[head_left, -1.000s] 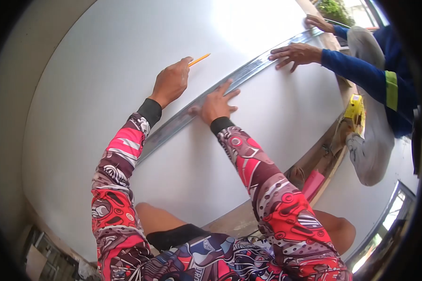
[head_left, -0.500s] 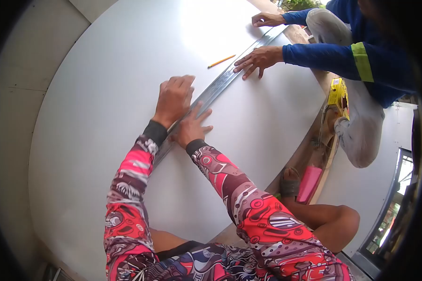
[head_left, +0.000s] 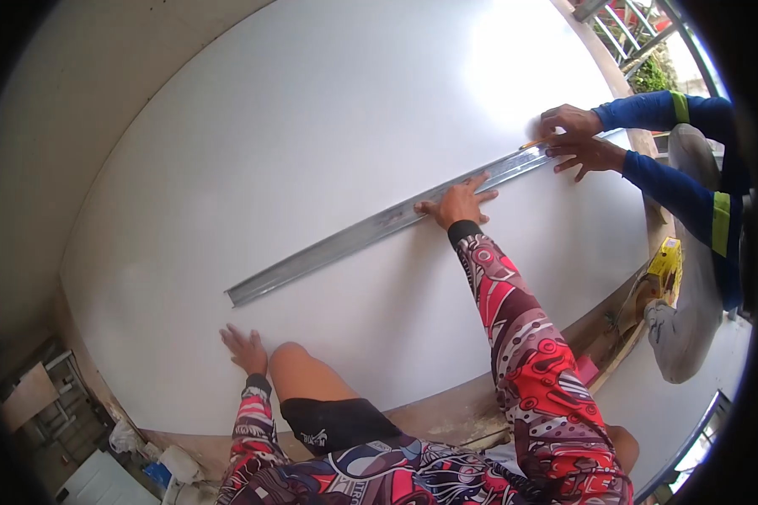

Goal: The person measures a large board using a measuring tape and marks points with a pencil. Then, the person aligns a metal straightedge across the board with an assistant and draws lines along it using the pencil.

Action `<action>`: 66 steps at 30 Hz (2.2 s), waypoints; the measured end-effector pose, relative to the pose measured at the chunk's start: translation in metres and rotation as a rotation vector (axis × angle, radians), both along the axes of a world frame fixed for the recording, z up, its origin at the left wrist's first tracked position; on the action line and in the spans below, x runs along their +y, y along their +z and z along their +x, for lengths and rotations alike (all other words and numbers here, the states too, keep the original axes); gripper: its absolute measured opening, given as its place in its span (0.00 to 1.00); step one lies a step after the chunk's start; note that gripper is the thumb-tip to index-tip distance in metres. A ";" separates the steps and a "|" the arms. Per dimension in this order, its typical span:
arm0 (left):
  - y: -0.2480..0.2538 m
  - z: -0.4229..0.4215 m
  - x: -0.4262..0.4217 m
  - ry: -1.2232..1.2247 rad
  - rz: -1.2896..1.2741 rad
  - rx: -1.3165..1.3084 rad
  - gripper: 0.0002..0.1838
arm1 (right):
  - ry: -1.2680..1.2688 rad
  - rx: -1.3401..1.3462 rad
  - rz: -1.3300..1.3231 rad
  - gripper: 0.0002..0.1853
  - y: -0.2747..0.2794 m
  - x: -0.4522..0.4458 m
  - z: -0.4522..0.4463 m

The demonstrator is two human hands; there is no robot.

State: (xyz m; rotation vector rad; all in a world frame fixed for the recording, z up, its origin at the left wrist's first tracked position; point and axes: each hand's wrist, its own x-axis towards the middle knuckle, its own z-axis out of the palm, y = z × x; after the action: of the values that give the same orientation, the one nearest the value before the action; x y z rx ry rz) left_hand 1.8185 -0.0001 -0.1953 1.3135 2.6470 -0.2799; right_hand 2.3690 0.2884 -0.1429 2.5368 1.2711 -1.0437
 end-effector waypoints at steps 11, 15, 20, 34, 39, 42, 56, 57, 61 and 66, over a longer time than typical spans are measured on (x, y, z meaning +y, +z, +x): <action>0.050 0.018 0.020 -0.047 -0.207 -0.104 0.66 | 0.118 -0.081 -0.077 0.58 -0.035 0.002 0.010; 0.063 0.018 0.032 -0.134 -0.271 -0.081 0.73 | 0.019 -0.064 -0.048 0.59 -0.010 -0.001 0.006; 0.080 0.034 0.052 -0.149 -0.364 -0.014 0.72 | 0.018 -0.004 -0.068 0.66 0.004 -0.001 0.012; 0.085 0.036 0.070 -0.170 -0.432 0.022 0.74 | -0.015 0.003 -0.021 0.63 0.003 -0.002 0.015; 0.078 0.027 0.067 -0.182 -0.410 0.010 0.75 | -0.022 0.007 0.004 0.60 0.002 -0.004 0.014; 0.084 0.031 0.068 -0.181 -0.428 0.016 0.75 | -0.023 -0.014 -0.103 0.57 0.004 0.001 0.019; 0.085 0.032 0.069 -0.152 -0.422 -0.010 0.75 | 0.009 -0.013 -0.064 0.59 0.004 -0.001 0.019; 0.082 0.030 0.068 -0.155 -0.417 -0.009 0.75 | 0.008 -0.011 -0.063 0.59 0.004 -0.002 0.018; 0.082 0.031 0.068 -0.153 -0.420 -0.008 0.75 | 0.004 -0.003 -0.062 0.58 0.008 -0.002 0.018; 0.080 0.030 0.068 -0.153 -0.422 -0.005 0.75 | 0.004 0.004 -0.058 0.57 0.005 -0.002 0.019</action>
State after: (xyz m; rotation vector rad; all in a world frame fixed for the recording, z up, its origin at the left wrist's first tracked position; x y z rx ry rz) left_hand 1.8484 0.0678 -0.1156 1.3612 2.3075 -0.8030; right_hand 2.3878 0.2860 -0.1375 2.4894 1.2280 -1.0695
